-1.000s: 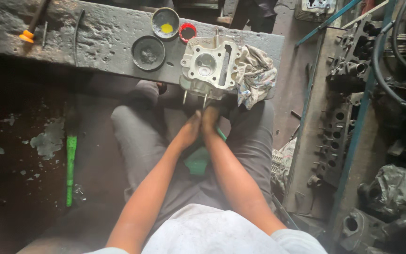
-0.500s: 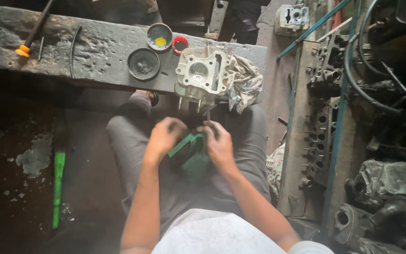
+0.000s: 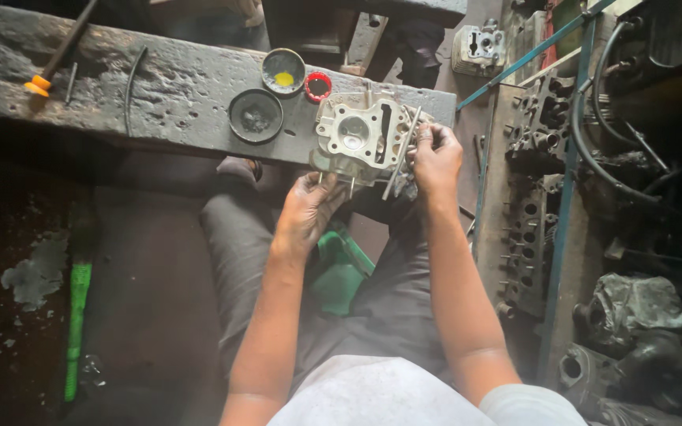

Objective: The person manipulates an engine cylinder head, handling it by hand and inserting thin metal rods into ports while seated at a workbench.

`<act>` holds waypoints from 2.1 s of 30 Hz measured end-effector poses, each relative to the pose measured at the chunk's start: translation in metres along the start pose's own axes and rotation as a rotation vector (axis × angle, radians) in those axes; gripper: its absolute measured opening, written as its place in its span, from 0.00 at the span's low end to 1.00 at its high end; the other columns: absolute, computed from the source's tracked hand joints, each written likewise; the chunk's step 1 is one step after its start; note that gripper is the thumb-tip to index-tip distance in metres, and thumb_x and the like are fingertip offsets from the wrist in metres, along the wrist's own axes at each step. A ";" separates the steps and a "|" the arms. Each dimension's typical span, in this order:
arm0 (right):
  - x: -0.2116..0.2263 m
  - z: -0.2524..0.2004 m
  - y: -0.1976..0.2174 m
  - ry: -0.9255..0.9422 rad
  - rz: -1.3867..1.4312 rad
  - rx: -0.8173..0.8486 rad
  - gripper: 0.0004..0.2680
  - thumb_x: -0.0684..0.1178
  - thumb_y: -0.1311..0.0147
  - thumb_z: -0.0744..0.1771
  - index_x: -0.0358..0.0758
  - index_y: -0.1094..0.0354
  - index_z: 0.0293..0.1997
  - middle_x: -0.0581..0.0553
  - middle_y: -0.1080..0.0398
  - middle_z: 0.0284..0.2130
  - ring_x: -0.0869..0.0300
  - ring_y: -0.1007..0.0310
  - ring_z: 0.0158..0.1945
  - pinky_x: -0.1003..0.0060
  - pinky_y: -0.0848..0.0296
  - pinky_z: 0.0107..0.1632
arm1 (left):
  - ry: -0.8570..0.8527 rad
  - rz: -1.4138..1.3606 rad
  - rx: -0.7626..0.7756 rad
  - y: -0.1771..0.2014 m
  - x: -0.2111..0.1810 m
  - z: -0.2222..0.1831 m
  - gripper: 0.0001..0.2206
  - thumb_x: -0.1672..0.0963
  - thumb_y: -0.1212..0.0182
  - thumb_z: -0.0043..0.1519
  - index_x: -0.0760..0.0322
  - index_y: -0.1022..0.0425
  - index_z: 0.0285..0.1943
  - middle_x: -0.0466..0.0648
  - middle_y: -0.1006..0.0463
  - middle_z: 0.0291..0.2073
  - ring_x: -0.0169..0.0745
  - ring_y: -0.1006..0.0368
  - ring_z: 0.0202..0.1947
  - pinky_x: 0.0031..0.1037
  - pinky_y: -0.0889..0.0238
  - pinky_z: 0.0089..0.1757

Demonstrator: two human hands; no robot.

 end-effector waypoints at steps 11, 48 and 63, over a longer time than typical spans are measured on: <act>0.102 -0.087 -0.027 0.904 -0.393 0.315 0.10 0.40 0.44 0.71 0.32 0.31 0.60 0.34 0.33 0.61 0.42 0.37 0.70 0.51 0.37 0.72 | -0.125 -0.108 -0.079 0.018 0.004 0.015 0.18 0.61 0.38 0.64 0.70 0.40 0.59 0.53 0.26 0.48 0.45 0.26 0.50 0.42 0.33 0.55; 0.089 -0.109 -0.039 0.968 -0.796 0.340 0.23 0.63 0.31 0.64 0.49 0.30 0.63 0.33 0.55 0.74 0.32 0.71 0.78 0.31 0.66 0.75 | -0.020 -0.092 -0.013 0.005 -0.002 0.006 0.23 0.58 0.32 0.63 0.71 0.42 0.59 0.54 0.26 0.48 0.40 0.24 0.44 0.38 0.29 0.49; 0.081 -0.111 -0.034 0.911 -0.762 0.318 0.26 0.64 0.31 0.64 0.49 0.34 0.67 0.33 0.57 0.74 0.33 0.73 0.79 0.29 0.66 0.75 | -0.060 -0.124 -0.054 0.000 -0.007 0.004 0.20 0.61 0.33 0.62 0.65 0.44 0.54 0.50 0.26 0.41 0.38 0.25 0.38 0.35 0.28 0.45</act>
Point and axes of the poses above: each hand's wrist, its own z-axis towards the middle knuckle, its own y-axis out of the back of the hand, x = y × z, the point moved 5 cm from there along z, towards the middle knuckle
